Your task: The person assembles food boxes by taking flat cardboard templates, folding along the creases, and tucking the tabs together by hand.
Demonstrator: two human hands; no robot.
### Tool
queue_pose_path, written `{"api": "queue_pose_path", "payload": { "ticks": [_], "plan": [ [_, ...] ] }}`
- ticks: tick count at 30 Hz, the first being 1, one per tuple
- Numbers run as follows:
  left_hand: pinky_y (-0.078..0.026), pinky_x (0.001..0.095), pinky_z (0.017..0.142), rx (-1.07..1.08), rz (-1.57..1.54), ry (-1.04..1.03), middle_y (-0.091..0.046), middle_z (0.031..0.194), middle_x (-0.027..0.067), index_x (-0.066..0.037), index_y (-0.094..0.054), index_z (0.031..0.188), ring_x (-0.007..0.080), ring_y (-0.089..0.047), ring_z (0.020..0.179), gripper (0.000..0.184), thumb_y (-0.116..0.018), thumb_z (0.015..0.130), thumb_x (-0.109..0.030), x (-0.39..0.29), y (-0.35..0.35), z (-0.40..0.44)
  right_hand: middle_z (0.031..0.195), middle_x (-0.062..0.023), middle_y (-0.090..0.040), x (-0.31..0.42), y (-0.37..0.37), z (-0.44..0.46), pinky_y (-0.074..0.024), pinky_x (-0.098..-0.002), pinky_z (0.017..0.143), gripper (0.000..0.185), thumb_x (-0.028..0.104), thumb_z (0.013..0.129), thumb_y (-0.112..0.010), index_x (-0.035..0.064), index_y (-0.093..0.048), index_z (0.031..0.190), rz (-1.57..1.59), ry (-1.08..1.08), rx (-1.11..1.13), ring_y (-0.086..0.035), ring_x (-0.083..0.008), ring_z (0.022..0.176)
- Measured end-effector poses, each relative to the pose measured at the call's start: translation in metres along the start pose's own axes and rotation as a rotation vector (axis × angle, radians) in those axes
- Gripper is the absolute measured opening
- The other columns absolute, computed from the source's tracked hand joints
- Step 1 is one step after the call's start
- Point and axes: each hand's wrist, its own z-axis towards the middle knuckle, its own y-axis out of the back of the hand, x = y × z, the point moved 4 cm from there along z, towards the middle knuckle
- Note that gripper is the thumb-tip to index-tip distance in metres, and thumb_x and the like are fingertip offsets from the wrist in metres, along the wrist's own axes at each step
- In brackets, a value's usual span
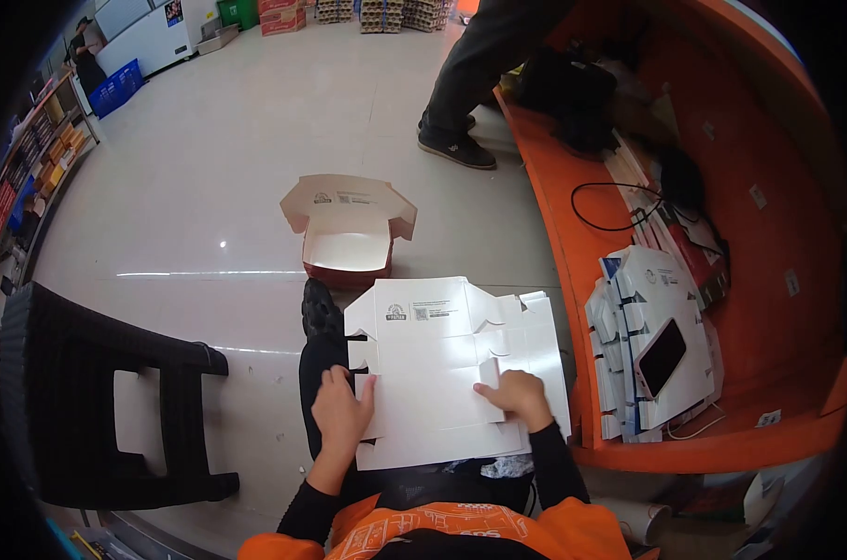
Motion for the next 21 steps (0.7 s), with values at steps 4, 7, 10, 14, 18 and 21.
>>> {"api": "queue_pose_path", "payload": {
  "ticks": [4,7,10,14,18,21],
  "plan": [
    [-0.050,0.0405,0.063,-0.160,0.044,-0.051,-0.054,0.087,0.0160,0.002,-0.052,0.096,0.0309,-0.058,0.083,0.046,-0.061,0.082,-0.040,-0.004,0.002,0.025,0.092,-0.0225,-0.062,-0.006,0.039,0.001,-0.0500,-0.0435,0.073,0.061,0.050,0.082,-0.056,-0.0090,-0.060,0.098,0.224,-0.065,-0.400,-0.063,-0.0348,0.088],
    [-0.050,0.0392,0.064,-0.047,0.142,0.024,-0.055,0.087,0.0156,0.004,-0.056,0.090,0.0309,-0.058,0.082,0.045,-0.061,0.083,-0.040,-0.009,-0.015,0.039,0.096,-0.0218,-0.057,0.003,0.034,0.022,-0.0508,-0.0424,0.071,0.055,0.044,0.083,-0.059,-0.0097,-0.058,0.094,0.218,-0.099,-0.675,-0.059,-0.0349,0.093],
    [-0.047,0.0358,0.072,-0.035,0.223,0.033,-0.054,0.091,0.0149,0.003,-0.059,0.086,0.0291,-0.054,0.090,0.043,-0.061,0.083,-0.040,-0.012,-0.031,0.049,0.105,-0.0186,-0.050,0.017,0.020,0.040,-0.0489,-0.0381,0.076,0.053,0.038,0.079,-0.065,-0.0096,-0.054,0.100,0.147,-0.175,-0.734,-0.052,-0.0314,0.100],
    [-0.045,0.0342,0.078,0.015,0.271,0.095,-0.054,0.096,0.0142,0.002,-0.059,0.089,0.0278,-0.051,0.095,0.044,-0.062,0.082,-0.041,-0.018,-0.041,0.054,0.106,-0.0168,-0.048,0.031,0.007,0.041,-0.0439,-0.0330,0.085,0.056,0.038,0.078,-0.066,-0.0092,-0.051,0.103,0.076,-0.199,-0.757,-0.049,-0.0277,0.101],
    [-0.046,0.0365,0.077,-0.019,0.281,0.119,-0.057,0.094,0.0158,0.002,-0.057,0.092,0.0293,-0.054,0.093,0.044,-0.065,0.079,-0.040,-0.017,-0.042,0.056,0.106,-0.0177,-0.048,0.032,0.004,0.036,-0.0436,-0.0336,0.085,0.057,0.038,0.077,-0.067,-0.0088,-0.049,0.104,0.110,-0.209,-0.766,-0.049,-0.0283,0.101],
    [-0.048,0.0387,0.074,0.111,0.126,0.175,-0.061,0.089,0.0167,0.002,-0.053,0.095,0.0311,-0.058,0.089,0.044,-0.068,0.078,-0.035,-0.014,-0.041,0.055,0.107,-0.0203,-0.047,0.027,0.006,0.035,-0.0437,-0.0359,0.086,0.056,0.036,0.077,-0.068,-0.0099,-0.049,0.103,0.185,-0.194,-0.757,-0.049,-0.0309,0.102]
  ]
}}
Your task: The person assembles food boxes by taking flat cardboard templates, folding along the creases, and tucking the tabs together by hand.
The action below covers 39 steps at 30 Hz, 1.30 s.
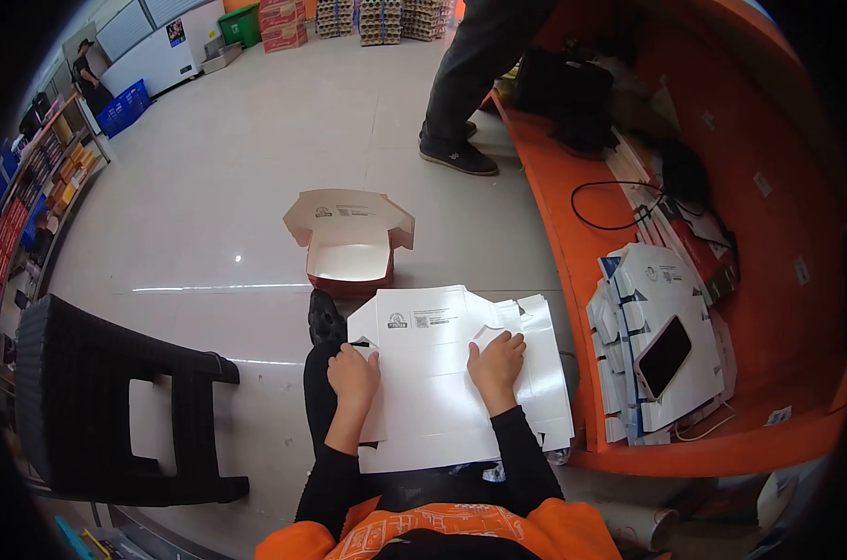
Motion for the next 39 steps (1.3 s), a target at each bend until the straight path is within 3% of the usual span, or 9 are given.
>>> {"api": "queue_pose_path", "payload": {
  "ticks": [10,17,21,22,24,26,30,35,39],
  "plan": [
    [-0.048,0.0398,0.075,-0.248,-0.037,-0.094,-0.059,0.093,0.0205,0.005,-0.044,0.106,0.0346,-0.059,0.089,0.038,-0.064,0.082,-0.016,-0.026,-0.007,-0.024,0.106,-0.0244,-0.049,-0.012,0.003,0.002,-0.0415,-0.0386,0.089,0.055,0.034,0.078,-0.066,-0.0124,-0.049,0.102,0.118,0.015,0.032,-0.050,-0.0340,0.100],
    [-0.046,0.0448,0.076,-0.018,-0.727,-0.199,-0.057,0.102,0.0300,0.006,-0.041,0.109,0.0464,-0.057,0.092,0.028,-0.052,0.085,-0.003,-0.010,0.032,-0.014,0.107,-0.0266,-0.049,-0.042,0.005,0.013,-0.0428,-0.0423,0.089,0.059,0.035,0.079,-0.066,-0.0115,-0.048,0.111,0.438,0.030,0.127,-0.049,-0.0391,0.104],
    [-0.046,0.0284,0.065,0.093,-1.103,-0.275,-0.056,0.084,0.0073,0.000,-0.042,0.108,0.0159,-0.056,0.072,0.023,-0.053,0.088,-0.006,0.002,0.032,-0.010,0.109,-0.0238,-0.050,-0.055,0.012,0.012,-0.0444,-0.0402,0.087,0.063,0.043,0.081,-0.063,-0.0087,-0.050,0.113,0.633,-0.072,0.134,-0.052,-0.0360,0.102],
    [-0.042,0.0217,0.066,0.132,-1.211,-0.293,-0.049,0.084,0.0000,-0.003,-0.043,0.109,0.0059,-0.046,0.072,0.022,-0.053,0.090,-0.007,0.003,0.036,-0.014,0.107,-0.0224,-0.052,-0.057,0.013,0.013,-0.0445,-0.0393,0.087,0.061,0.043,0.082,-0.062,-0.0080,-0.051,0.113,0.650,-0.056,0.144,-0.053,-0.0343,0.100],
    [-0.042,0.0220,0.068,0.183,-1.299,-0.287,-0.050,0.087,0.0012,-0.003,-0.043,0.110,0.0069,-0.047,0.076,0.021,-0.052,0.091,-0.006,0.005,0.043,-0.019,0.103,-0.0194,-0.055,-0.060,0.014,0.014,-0.0446,-0.0376,0.085,0.057,0.043,0.085,-0.060,-0.0067,-0.052,0.113,0.682,-0.024,0.168,-0.055,-0.0308,0.097],
    [-0.042,0.0225,0.073,0.235,-1.279,-0.294,-0.051,0.092,0.0021,-0.003,-0.042,0.110,0.0085,-0.049,0.083,0.021,-0.051,0.092,-0.006,0.006,0.051,-0.024,0.093,-0.0134,-0.058,-0.053,0.016,0.011,-0.0457,-0.0330,0.078,0.049,0.038,0.088,-0.059,-0.0042,-0.054,0.110,1.045,0.055,0.254,-0.057,-0.0231,0.087],
    [-0.045,0.0242,0.075,0.112,-1.200,-0.281,-0.051,0.093,0.0049,-0.001,-0.041,0.110,0.0106,-0.051,0.088,0.024,-0.053,0.092,-0.010,0.008,0.051,-0.027,0.079,-0.0014,-0.058,-0.045,0.030,0.007,-0.0446,-0.0235,0.066,0.034,0.031,0.091,-0.058,0.0006,-0.056,0.107,1.355,0.128,0.374,-0.053,-0.0091,0.070],
    [-0.047,0.0259,0.073,0.025,-0.997,-0.326,-0.054,0.093,0.0077,-0.001,-0.042,0.108,0.0122,-0.054,0.084,0.031,-0.061,0.089,-0.017,0.007,0.050,-0.021,0.080,-0.0009,-0.058,-0.048,0.029,0.004,-0.0441,-0.0218,0.062,0.033,0.029,0.088,-0.063,0.0014,-0.056,0.105,1.499,0.065,0.484,-0.052,-0.0067,0.068],
    [-0.050,0.0265,0.072,0.245,-1.142,-0.305,-0.057,0.093,0.0059,-0.002,-0.047,0.100,0.0116,-0.057,0.083,0.031,-0.068,0.084,-0.018,0.015,0.053,-0.012,0.091,-0.0052,-0.060,-0.046,0.052,-0.003,-0.0475,-0.0233,0.070,0.036,0.029,0.086,-0.066,0.0007,-0.056,0.106,1.474,0.141,0.442,-0.057,-0.0096,0.079]
  ]
}}
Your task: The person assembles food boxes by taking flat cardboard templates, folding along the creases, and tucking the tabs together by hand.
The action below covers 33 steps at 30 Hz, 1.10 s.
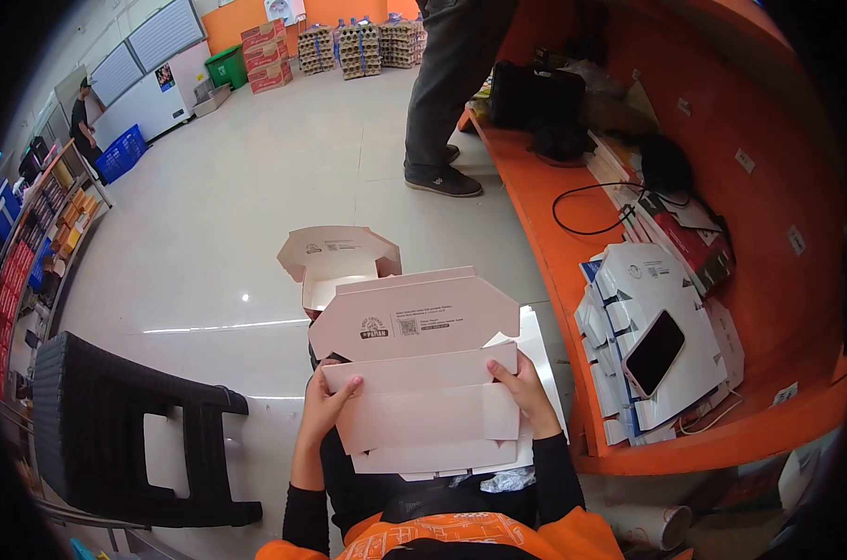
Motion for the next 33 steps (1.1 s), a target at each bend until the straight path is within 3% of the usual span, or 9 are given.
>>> {"api": "queue_pose_path", "payload": {
  "ticks": [3,9,15,18,21,24,27,31,33],
  "plan": [
    [-0.053,0.0264,0.072,0.174,-0.109,0.191,-0.059,0.096,0.0048,-0.003,-0.053,0.100,0.0118,-0.059,0.089,0.030,-0.071,0.081,-0.018,-0.015,0.009,-0.003,0.099,-0.0084,-0.060,0.007,-0.001,-0.005,-0.0478,-0.0258,0.077,0.042,0.030,0.084,-0.068,-0.0004,-0.055,0.110,-0.023,-0.033,0.028,-0.059,-0.0118,0.088],
    [-0.052,0.0271,0.075,0.260,-0.060,0.229,-0.061,0.095,0.0056,-0.001,-0.053,0.114,0.0137,-0.060,0.088,0.047,-0.073,0.079,-0.026,-0.019,0.004,-0.010,0.093,-0.0044,-0.062,0.015,0.000,-0.003,-0.0467,-0.0280,0.080,0.034,0.029,0.084,-0.067,0.0039,-0.059,0.106,-0.120,-0.151,0.311,-0.057,-0.0097,0.084],
    [-0.050,0.0248,0.070,0.279,-0.017,0.162,-0.062,0.094,0.0049,-0.001,-0.057,0.108,0.0118,-0.059,0.083,0.034,-0.065,0.084,-0.022,-0.019,0.006,-0.008,0.085,-0.0017,-0.062,0.035,0.003,0.001,-0.0471,-0.0241,0.066,0.029,0.027,0.086,-0.064,0.0040,-0.060,0.104,-0.277,-0.108,0.419,-0.057,-0.0087,0.075],
    [-0.048,0.0248,0.066,0.228,0.202,-0.056,-0.063,0.083,0.0043,0.001,-0.060,0.098,0.0109,-0.059,0.076,0.023,-0.060,0.085,-0.018,-0.030,-0.001,-0.003,0.083,-0.0031,-0.062,0.050,-0.002,-0.006,-0.0468,-0.0232,0.061,0.025,0.023,0.086,-0.063,0.0023,-0.061,0.100,-0.355,-0.009,0.349,-0.057,-0.0079,0.070],
    [-0.047,0.0261,0.064,0.145,0.223,0.002,-0.062,0.074,0.0053,0.002,-0.060,0.092,0.0114,-0.058,0.069,0.019,-0.058,0.083,-0.015,-0.025,-0.006,0.001,0.081,-0.0039,-0.062,0.066,-0.019,-0.027,-0.0474,-0.0239,0.063,0.023,0.021,0.086,-0.062,0.0007,-0.062,0.097,-0.372,-0.048,0.413,-0.056,-0.0064,0.070],
    [-0.048,0.0321,0.062,0.059,0.368,-0.094,-0.064,0.074,0.0110,0.000,-0.061,0.091,0.0211,-0.062,0.065,0.019,-0.056,0.080,-0.015,-0.028,-0.012,0.002,0.082,-0.0089,-0.063,0.096,-0.051,-0.053,-0.0485,-0.0277,0.064,0.022,0.019,0.085,-0.061,0.0001,-0.062,0.096,-0.367,0.056,0.500,-0.061,-0.0145,0.070],
    [-0.049,0.0389,0.063,-0.118,0.657,-0.180,-0.064,0.076,0.0182,-0.001,-0.061,0.089,0.0336,-0.063,0.068,0.020,-0.055,0.077,-0.016,-0.030,-0.030,0.000,0.085,-0.0185,-0.059,0.113,-0.084,-0.068,-0.0486,-0.0383,0.069,0.028,0.023,0.085,-0.056,0.0006,-0.059,0.100,-0.571,0.359,0.554,-0.059,-0.0381,0.078],
    [-0.049,0.0434,0.066,-0.273,1.011,-0.094,-0.064,0.077,0.0217,-0.001,-0.062,0.088,0.0388,-0.062,0.072,0.022,-0.054,0.075,-0.016,-0.029,-0.051,-0.002,0.082,-0.0177,-0.062,0.108,-0.091,-0.060,-0.0490,-0.0352,0.069,0.026,0.023,0.083,-0.058,0.0005,-0.061,0.095,-0.693,0.338,0.517,-0.063,-0.0335,0.076],
    [-0.049,0.0423,0.065,-0.190,0.771,-0.038,-0.064,0.076,0.0216,0.000,-0.062,0.091,0.0379,-0.062,0.071,0.025,-0.055,0.075,-0.017,-0.031,-0.040,0.002,0.086,-0.0188,-0.065,0.105,-0.060,-0.045,-0.0499,-0.0343,0.073,0.030,0.025,0.080,-0.060,0.0019,-0.064,0.099,-0.771,0.247,0.296,-0.064,-0.0332,0.077]
  ]
}}
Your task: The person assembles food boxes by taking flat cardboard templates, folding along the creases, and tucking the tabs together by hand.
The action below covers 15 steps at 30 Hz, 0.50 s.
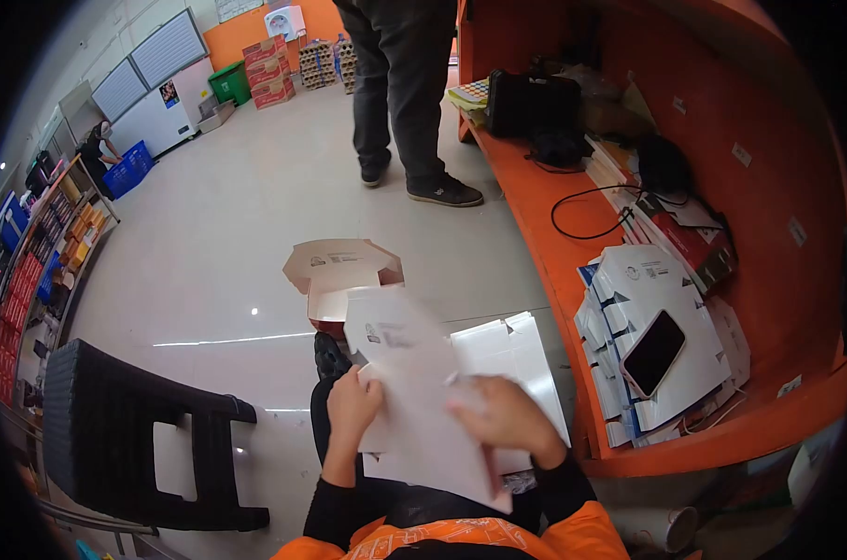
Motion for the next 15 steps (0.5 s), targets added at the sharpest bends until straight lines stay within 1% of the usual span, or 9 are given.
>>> {"api": "queue_pose_path", "payload": {
  "ticks": [1,3,5,6,9,10,11,13,15],
  "plan": [
    [-0.049,0.0418,0.065,0.052,-0.118,0.021,-0.064,0.075,0.0215,0.001,-0.062,0.092,0.0375,-0.062,0.070,0.026,-0.055,0.074,-0.018,0.000,0.006,0.001,0.087,-0.0191,-0.066,-0.025,0.008,0.002,-0.0501,-0.0338,0.074,0.031,0.025,0.079,-0.060,0.0022,-0.064,0.099,-0.082,-0.074,-0.071,-0.064,-0.0332,0.078],
    [-0.048,0.0394,0.062,0.132,-0.164,-0.012,-0.063,0.072,0.0220,0.001,-0.062,0.095,0.0352,-0.063,0.067,0.030,-0.056,0.075,-0.019,-0.011,0.018,-0.004,0.092,-0.0227,-0.065,-0.058,0.028,0.009,-0.0493,-0.0411,0.079,0.044,0.036,0.077,-0.061,0.0045,-0.065,0.108,-0.070,-0.260,-0.025,-0.063,-0.0364,0.088],
    [-0.048,0.0387,0.061,0.187,-0.132,-0.057,-0.062,0.071,0.0228,0.002,-0.062,0.097,0.0344,-0.063,0.066,0.031,-0.057,0.075,-0.020,-0.023,0.025,-0.009,0.091,-0.0218,-0.066,-0.089,0.034,0.015,-0.0497,-0.0412,0.078,0.043,0.036,0.077,-0.060,0.0044,-0.066,0.106,-0.173,-0.308,-0.056,-0.063,-0.0362,0.087],
    [-0.047,0.0405,0.061,0.190,-0.173,-0.056,-0.060,0.070,0.0224,0.001,-0.061,0.095,0.0358,-0.062,0.067,0.029,-0.059,0.075,-0.020,-0.029,0.028,-0.014,0.090,-0.0214,-0.066,-0.098,0.035,0.019,-0.0499,-0.0412,0.077,0.043,0.036,0.077,-0.060,0.0043,-0.066,0.105,-0.225,-0.328,-0.074,-0.064,-0.0361,0.086],
    [-0.048,0.0359,0.060,0.096,-0.103,-0.253,-0.063,0.077,0.0218,0.002,-0.062,0.095,0.0353,-0.062,0.064,0.026,-0.059,0.076,-0.015,-0.069,0.039,-0.034,0.084,-0.0217,-0.066,-0.098,0.033,0.023,-0.0509,-0.0416,0.071,0.036,0.030,0.075,-0.060,0.0034,-0.068,0.099,-0.356,-0.338,-0.087,-0.065,-0.0363,0.079],
    [-0.047,0.0381,0.061,0.063,-0.126,-0.304,-0.062,0.077,0.0222,0.001,-0.062,0.093,0.0385,-0.060,0.068,0.024,-0.060,0.076,-0.015,-0.078,0.038,-0.039,0.081,-0.0216,-0.066,-0.097,0.030,0.023,-0.0509,-0.0420,0.070,0.034,0.028,0.074,-0.059,0.0031,-0.068,0.096,-0.434,-0.343,-0.138,-0.065,-0.0367,0.077],
    [-0.047,0.0402,0.062,0.086,-0.054,-0.296,-0.060,0.075,0.0195,0.000,-0.060,0.090,0.0373,-0.059,0.070,0.022,-0.061,0.075,-0.015,-0.089,0.039,-0.047,0.079,-0.0215,-0.066,-0.096,0.023,0.023,-0.0509,-0.0424,0.068,0.031,0.025,0.073,-0.059,0.0027,-0.068,0.093,-0.510,-0.347,-0.189,-0.065,-0.0371,0.075],
    [-0.045,0.0415,0.063,0.059,-0.001,-0.392,-0.058,0.073,0.0167,-0.001,-0.058,0.088,0.0354,-0.057,0.070,0.020,-0.062,0.074,-0.015,-0.106,0.035,-0.061,0.075,-0.0212,-0.065,-0.099,0.003,0.024,-0.0507,-0.0434,0.066,0.027,0.021,0.071,-0.058,0.0019,-0.067,0.088,-0.605,-0.378,-0.256,-0.064,-0.0376,0.072],
    [-0.043,0.0458,0.059,0.096,-0.044,-0.515,-0.056,0.069,0.0166,-0.004,-0.050,0.080,0.0359,-0.056,0.064,0.015,-0.060,0.074,-0.014,-0.124,0.027,-0.074,0.072,-0.0209,-0.065,-0.105,-0.019,0.029,-0.0504,-0.0446,0.065,0.024,0.019,0.070,-0.057,0.0009,-0.066,0.083,-0.639,-0.435,-0.286,-0.064,-0.0380,0.069]
  ]
}}
